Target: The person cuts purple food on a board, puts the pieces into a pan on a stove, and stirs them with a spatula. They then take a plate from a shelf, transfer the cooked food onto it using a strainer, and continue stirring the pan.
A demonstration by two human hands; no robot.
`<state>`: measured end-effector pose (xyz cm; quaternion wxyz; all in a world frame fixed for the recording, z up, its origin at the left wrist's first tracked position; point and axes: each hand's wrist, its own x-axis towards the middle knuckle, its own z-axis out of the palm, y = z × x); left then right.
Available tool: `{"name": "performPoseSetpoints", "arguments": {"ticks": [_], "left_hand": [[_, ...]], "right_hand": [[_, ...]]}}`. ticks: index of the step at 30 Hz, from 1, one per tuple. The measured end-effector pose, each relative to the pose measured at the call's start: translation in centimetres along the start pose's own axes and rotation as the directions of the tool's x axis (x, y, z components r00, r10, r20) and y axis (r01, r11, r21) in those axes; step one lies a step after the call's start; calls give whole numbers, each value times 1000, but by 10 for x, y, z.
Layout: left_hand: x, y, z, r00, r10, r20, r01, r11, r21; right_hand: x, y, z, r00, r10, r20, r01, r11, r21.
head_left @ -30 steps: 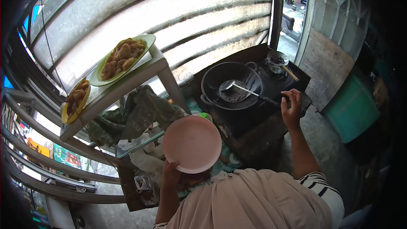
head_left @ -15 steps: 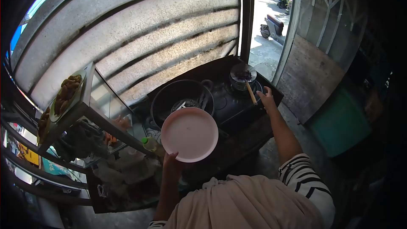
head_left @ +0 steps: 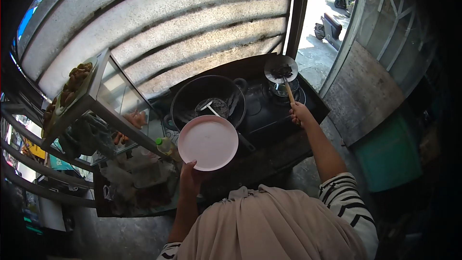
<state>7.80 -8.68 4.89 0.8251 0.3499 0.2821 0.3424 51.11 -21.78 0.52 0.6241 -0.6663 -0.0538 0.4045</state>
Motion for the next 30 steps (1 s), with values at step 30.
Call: {"name": "performPoseSetpoints", "arguments": {"ticks": [30], "left_hand": [[47,3,16,997,-29,75,23,997,71]], "right_hand": [[-214,-66,53,691,-443,571,721,364,-590]]}}
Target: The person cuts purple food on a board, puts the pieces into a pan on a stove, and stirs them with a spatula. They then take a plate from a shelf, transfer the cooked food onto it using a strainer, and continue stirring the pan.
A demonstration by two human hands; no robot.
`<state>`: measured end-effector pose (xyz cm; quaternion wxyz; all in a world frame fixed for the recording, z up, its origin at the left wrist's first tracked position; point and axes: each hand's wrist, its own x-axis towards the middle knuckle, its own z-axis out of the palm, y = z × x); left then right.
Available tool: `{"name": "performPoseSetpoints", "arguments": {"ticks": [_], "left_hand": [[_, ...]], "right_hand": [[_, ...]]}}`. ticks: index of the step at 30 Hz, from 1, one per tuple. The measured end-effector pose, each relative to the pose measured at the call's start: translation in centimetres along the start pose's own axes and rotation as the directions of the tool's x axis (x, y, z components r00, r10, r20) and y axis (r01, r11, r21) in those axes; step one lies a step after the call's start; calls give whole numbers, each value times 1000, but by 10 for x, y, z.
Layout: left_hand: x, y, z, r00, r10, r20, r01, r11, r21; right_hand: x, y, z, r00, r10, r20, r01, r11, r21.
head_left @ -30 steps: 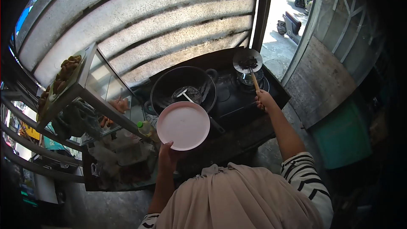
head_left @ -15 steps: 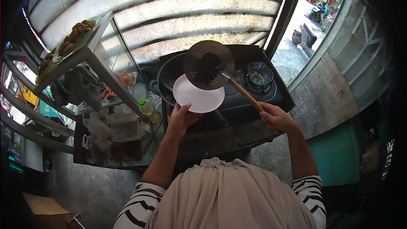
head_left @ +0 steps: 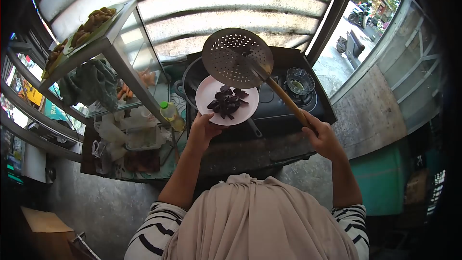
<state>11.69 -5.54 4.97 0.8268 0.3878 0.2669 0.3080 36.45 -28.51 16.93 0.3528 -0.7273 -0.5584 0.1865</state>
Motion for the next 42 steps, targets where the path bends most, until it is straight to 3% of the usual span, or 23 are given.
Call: {"name": "performPoseSetpoints", "arguments": {"ticks": [4,7,14,16,19,26,29,30,31,32,34,36,38,40,42], "left_hand": [[-1,4,-1,1000,20,-1,-20,999,-38],[-5,7,1,999,36,-5,-37,998,-49],[-7,2,-2,1000,20,16,-19,997,-81],[-8,1,-2,999,30,17,-29,997,-78],[-11,2,-1,999,36,14,-35,998,-58],[-14,1,-1,999,33,38,-31,998,-48],[-20,3,3,1000,20,-20,-20,1000,10],[-20,2,2,1000,20,-21,-20,1000,8],[-20,0,0,998,4,-60,-3,1000,18],[-20,-1,-2,995,-13,-100,15,1000,28],[-21,-5,-4,991,-9,-130,12,1000,22],[-23,-8,-5,987,-4,-161,8,1000,19],[-26,-11,-4,981,44,-189,-36,998,45],[-32,-12,-7,981,42,-189,-29,997,71],[-38,-12,-10,981,41,-188,-23,995,98]], "right_hand": [[-9,0,4,992,-118,33,119,992,-37],[-14,-10,2,998,-46,31,47,999,-13],[-22,-3,11,996,-85,22,86,996,-35],[-24,-6,10,1000,-9,25,9,1000,-21],[-26,-1,13,995,-97,5,97,993,-68],[-32,3,18,996,-82,15,83,993,-87],[-32,12,20,994,-104,-14,104,995,-6],[-33,18,19,1000,12,-1,-12,987,159],[-34,23,18,992,125,33,-129,940,317],[-34,29,15,991,125,38,-130,940,317],[-29,40,8,927,347,142,-354,686,636],[-19,64,12,919,372,128,-357,655,666],[-9,91,14,857,501,121,-367,429,826],[3,123,17,836,535,124,-376,392,839],[15,168,20,783,610,119,-347,271,898]]}}
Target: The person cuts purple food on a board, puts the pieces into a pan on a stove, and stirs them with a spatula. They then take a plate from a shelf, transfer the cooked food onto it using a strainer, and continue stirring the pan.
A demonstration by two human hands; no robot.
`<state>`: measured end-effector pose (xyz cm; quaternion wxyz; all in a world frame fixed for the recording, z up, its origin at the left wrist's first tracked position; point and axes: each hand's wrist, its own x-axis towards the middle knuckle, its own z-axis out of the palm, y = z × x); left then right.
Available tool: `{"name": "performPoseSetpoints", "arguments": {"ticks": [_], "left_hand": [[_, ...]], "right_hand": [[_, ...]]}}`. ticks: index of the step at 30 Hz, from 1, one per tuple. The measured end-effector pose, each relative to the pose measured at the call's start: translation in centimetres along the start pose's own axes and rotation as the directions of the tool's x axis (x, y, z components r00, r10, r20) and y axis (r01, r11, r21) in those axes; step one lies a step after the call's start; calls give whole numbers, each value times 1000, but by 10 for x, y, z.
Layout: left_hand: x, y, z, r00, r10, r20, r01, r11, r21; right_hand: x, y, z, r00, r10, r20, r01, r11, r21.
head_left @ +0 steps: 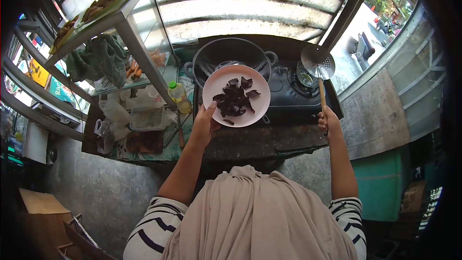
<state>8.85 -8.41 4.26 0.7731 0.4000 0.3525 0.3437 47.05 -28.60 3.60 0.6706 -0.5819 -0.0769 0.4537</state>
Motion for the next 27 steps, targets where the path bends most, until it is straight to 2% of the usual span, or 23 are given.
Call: {"name": "performPoseSetpoints", "arguments": {"ticks": [6,8,11,15,18,20,23,27], "left_hand": [[-15,-4,-9,997,46,66,-47,999,4],[-16,-6,-13,998,51,25,-51,999,17],[-14,-11,-23,999,42,-2,-42,999,25],[-23,-9,-28,998,57,-19,-56,998,19],[-32,-1,-20,999,47,-18,-47,999,-6],[-38,3,-12,997,41,-73,-48,995,-92],[-35,-2,-26,999,32,17,-31,997,-70],[-40,0,-22,997,68,18,-69,998,6]], "right_hand": [[59,9,-26,996,52,-78,-52,999,7],[73,10,-29,982,161,-93,-156,986,64],[85,15,-30,970,232,-72,-220,966,139],[90,18,-25,971,231,-67,-214,956,198],[93,16,-24,982,171,-75,-162,980,117],[93,11,-25,989,146,-16,-146,989,30],[91,9,-21,988,150,31,-152,985,84],[78,14,-11,986,143,81,-152,979,132]]}}
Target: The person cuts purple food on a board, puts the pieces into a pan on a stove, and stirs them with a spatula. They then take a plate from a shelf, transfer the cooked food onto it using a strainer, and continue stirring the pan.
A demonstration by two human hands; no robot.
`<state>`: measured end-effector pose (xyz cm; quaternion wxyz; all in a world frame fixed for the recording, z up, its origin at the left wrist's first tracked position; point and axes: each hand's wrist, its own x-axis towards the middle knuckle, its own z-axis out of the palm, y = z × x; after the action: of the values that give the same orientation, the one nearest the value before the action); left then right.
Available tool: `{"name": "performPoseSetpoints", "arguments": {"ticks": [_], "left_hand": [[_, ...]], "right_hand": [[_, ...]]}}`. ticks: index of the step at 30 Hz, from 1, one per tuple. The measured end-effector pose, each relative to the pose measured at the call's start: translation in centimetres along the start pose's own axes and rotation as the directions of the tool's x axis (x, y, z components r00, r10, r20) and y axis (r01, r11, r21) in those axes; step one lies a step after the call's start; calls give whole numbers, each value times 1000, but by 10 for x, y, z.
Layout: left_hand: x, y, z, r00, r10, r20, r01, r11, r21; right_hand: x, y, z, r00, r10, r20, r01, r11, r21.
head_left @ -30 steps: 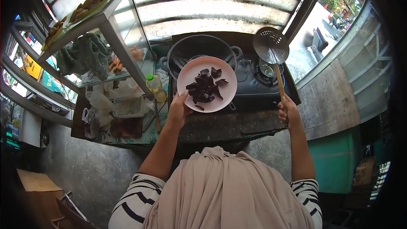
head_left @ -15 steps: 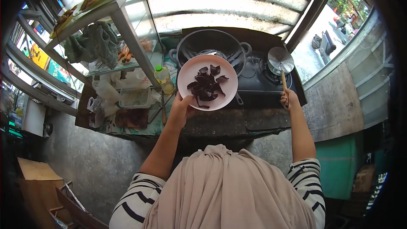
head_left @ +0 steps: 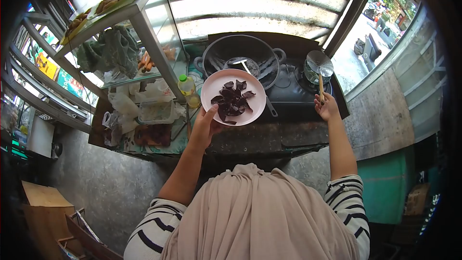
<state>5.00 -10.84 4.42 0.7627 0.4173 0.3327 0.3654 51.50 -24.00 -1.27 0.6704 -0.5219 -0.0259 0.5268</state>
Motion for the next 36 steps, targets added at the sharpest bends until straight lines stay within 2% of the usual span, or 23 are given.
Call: {"name": "performPoseSetpoints", "arguments": {"ticks": [2,5,6,7,9,10,11,12,13,15,16,17,19,20,22,23,25,28,32,35,36], "left_hand": [[-5,6,4,999,6,43,-7,1000,21],[-7,11,17,1000,-13,11,14,998,-59],[-6,11,19,1000,-16,24,18,998,-53],[-4,11,18,997,-23,70,28,998,-61],[0,7,20,991,-36,127,44,997,-62],[3,5,21,989,-48,139,55,997,-45],[5,2,22,987,-62,149,67,997,-27],[8,-1,23,985,-69,157,74,997,-21],[10,-5,25,984,-68,163,72,997,-18],[11,-9,35,981,-79,179,83,997,-10],[8,-6,44,983,-92,159,94,996,-4],[8,-5,50,985,-103,138,103,995,1],[16,-18,45,980,-88,178,86,996,20],[18,-19,45,977,-65,204,59,998,32],[18,-20,40,978,-70,195,62,997,47],[16,-19,37,981,-76,181,65,996,65],[15,-20,27,989,-73,132,68,997,46],[11,-17,9,997,-57,57,55,998,41],[-1,-6,-23,999,-39,-12,39,999,17],[-8,4,-57,997,-31,-76,28,999,-39],[-12,11,-82,993,-36,-116,29,998,-63]], "right_hand": [[-11,6,7,997,-71,-26,71,997,3],[-24,10,13,997,-50,-50,53,997,52],[-28,12,15,991,-52,-126,60,996,64],[-32,14,17,989,-59,-134,69,995,73],[-42,16,27,882,-118,-455,55,987,-150],[-50,19,34,797,-313,-516,173,938,-301],[-51,24,39,792,-311,-525,174,940,-294],[-53,29,44,595,-701,-393,422,688,-590],[-54,36,51,306,-942,-138,540,291,-789],[-115,41,126,530,-835,149,667,302,-682],[-139,46,153,567,-748,346,708,228,-668],[-155,53,174,578,-624,526,754,161,-637],[-167,68,196,490,-485,724,779,-129,-613],[-168,72,202,491,-486,723,777,-131,-616],[-168,77,213,590,-345,730,693,-248,-677],[-167,79,218,587,-333,738,700,-250,-669],[-165,84,229,657,-240,715,655,-288,-699],[-159,95,249,667,-148,730,666,-322,-673],[-146,117,284,601,-82,795,726,-361,-586],[-149,131,316,529,-120,840,769,-352,-534],[-148,143,337,505,-154,849,799,-288,-528]]}}
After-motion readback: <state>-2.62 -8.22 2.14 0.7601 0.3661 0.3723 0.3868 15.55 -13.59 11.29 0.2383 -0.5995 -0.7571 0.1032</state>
